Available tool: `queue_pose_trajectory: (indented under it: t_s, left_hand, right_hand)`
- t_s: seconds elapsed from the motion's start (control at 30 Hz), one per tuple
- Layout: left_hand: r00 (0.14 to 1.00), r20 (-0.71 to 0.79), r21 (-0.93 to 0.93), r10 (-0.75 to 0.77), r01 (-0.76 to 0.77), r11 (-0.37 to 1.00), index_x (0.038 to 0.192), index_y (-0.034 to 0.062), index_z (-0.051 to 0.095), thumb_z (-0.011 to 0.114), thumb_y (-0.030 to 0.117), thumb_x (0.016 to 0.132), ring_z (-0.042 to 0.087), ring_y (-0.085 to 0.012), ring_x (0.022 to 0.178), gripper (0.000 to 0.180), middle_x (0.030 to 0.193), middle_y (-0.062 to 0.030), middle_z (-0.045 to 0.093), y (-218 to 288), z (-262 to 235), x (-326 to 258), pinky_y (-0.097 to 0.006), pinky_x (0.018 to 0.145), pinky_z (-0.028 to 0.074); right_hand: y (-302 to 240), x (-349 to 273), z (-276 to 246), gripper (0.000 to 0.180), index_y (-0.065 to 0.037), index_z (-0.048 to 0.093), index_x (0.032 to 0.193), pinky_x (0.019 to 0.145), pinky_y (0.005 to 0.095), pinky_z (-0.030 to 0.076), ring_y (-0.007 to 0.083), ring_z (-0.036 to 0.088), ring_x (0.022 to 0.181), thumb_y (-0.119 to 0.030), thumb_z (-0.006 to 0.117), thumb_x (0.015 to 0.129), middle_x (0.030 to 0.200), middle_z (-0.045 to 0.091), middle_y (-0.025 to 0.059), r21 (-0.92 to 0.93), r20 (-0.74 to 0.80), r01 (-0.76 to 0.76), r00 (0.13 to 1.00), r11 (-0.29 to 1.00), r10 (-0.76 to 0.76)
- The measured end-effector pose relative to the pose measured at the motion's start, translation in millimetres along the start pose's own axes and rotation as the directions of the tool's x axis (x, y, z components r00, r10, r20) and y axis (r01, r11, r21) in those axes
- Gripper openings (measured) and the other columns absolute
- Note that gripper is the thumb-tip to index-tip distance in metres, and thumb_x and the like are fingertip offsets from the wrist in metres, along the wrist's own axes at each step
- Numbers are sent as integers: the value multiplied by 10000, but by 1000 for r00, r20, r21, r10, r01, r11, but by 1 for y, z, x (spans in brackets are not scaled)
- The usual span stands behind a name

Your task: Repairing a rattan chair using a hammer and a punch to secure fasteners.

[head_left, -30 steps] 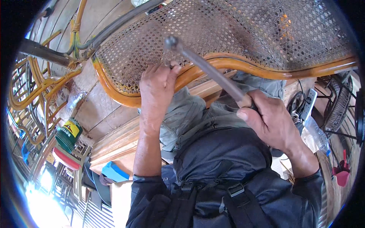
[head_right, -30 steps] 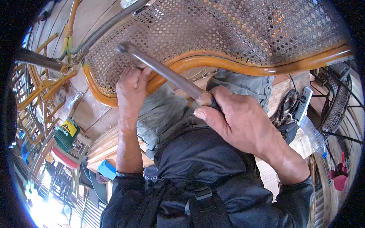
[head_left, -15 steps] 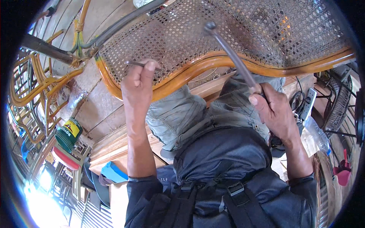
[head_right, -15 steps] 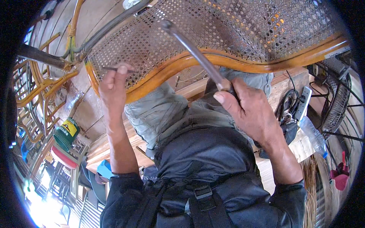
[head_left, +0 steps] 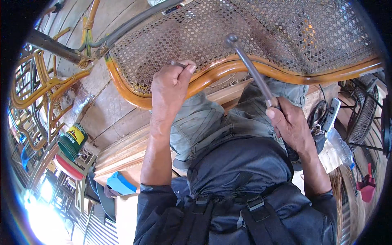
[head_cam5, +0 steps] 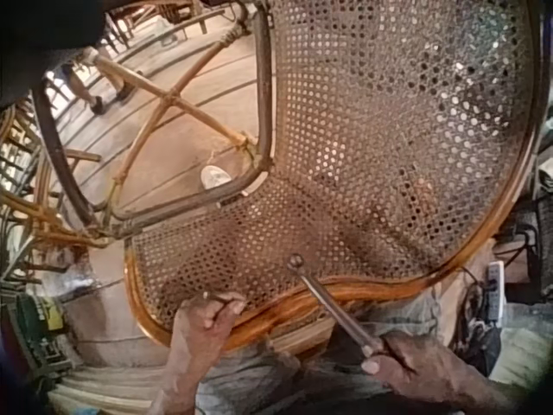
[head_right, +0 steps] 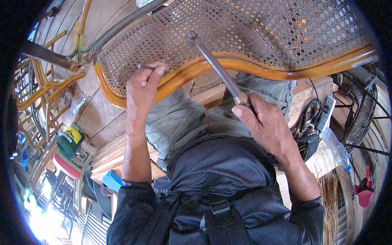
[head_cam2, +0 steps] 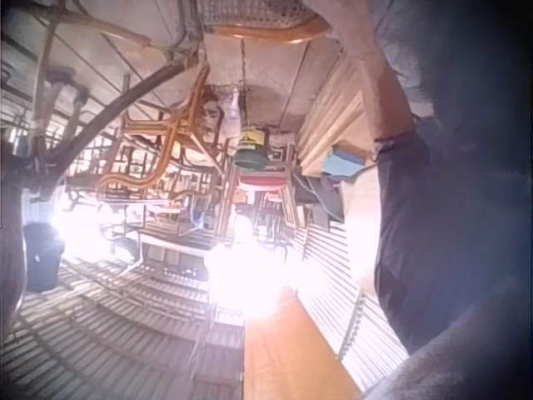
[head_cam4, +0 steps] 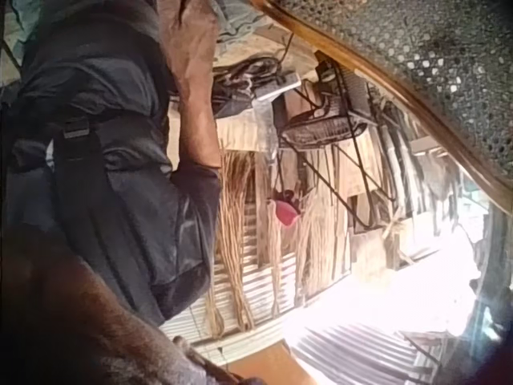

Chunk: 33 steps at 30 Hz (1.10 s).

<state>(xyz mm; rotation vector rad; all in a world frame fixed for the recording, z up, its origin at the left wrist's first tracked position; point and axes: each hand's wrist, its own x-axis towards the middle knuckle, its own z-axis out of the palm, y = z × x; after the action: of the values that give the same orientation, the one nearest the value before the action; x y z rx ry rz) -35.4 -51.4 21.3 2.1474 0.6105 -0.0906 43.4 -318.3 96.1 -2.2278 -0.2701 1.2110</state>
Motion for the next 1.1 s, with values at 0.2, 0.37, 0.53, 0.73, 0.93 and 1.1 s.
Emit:
queue_pose_trajectory:
  t_s: [0.2,0.37,0.53,0.73,0.93,1.1]
  left_hand:
    - [961,-88,184,264,-245,952,775,44,648,649,202,818,570,-298,658,164,693,-97,605,-5,7,4,-412,607,442]
    - [961,-39,260,273,-254,932,795,60,633,625,213,837,570,-298,725,158,731,-107,608,-5,11,-1,-422,644,425]
    - [952,-42,389,304,-265,882,761,35,597,613,226,849,569,-321,717,211,732,-136,595,-6,9,4,-431,634,421]
    - [988,-150,165,-40,64,984,815,-12,569,523,287,915,571,-406,704,320,739,-221,579,-3,-30,12,-458,629,432]
    - [981,-85,493,174,-110,863,839,-4,578,492,332,914,588,-429,740,354,770,-249,594,-29,-38,19,-484,652,446]
    - [995,-62,466,74,-37,884,842,-10,581,504,372,911,567,-419,763,397,789,-240,589,-28,-41,19,-458,685,425]
  right_hand:
    - [-36,1,-10,404,-7,514,885,576,409,441,393,581,659,-408,563,892,707,547,206,-36,17,145,989,989,-144]
    - [-51,-15,-9,398,-6,502,933,606,432,481,400,614,709,-396,567,888,715,579,194,17,-7,428,904,904,-428]
    - [-43,-5,-12,372,-12,513,930,595,423,466,380,599,655,-379,567,891,681,566,191,-111,35,234,972,966,-232]
    - [-19,-19,-12,420,-1,533,900,572,345,430,233,518,591,-420,548,902,635,488,144,60,-101,156,984,986,-150]
    - [18,-24,11,407,9,559,961,603,357,443,243,534,621,-394,564,901,682,541,180,105,-37,-7,999,994,11]
    - [29,-24,23,374,5,548,953,602,389,447,374,535,626,-365,571,898,683,554,212,50,-23,71,997,996,-70]
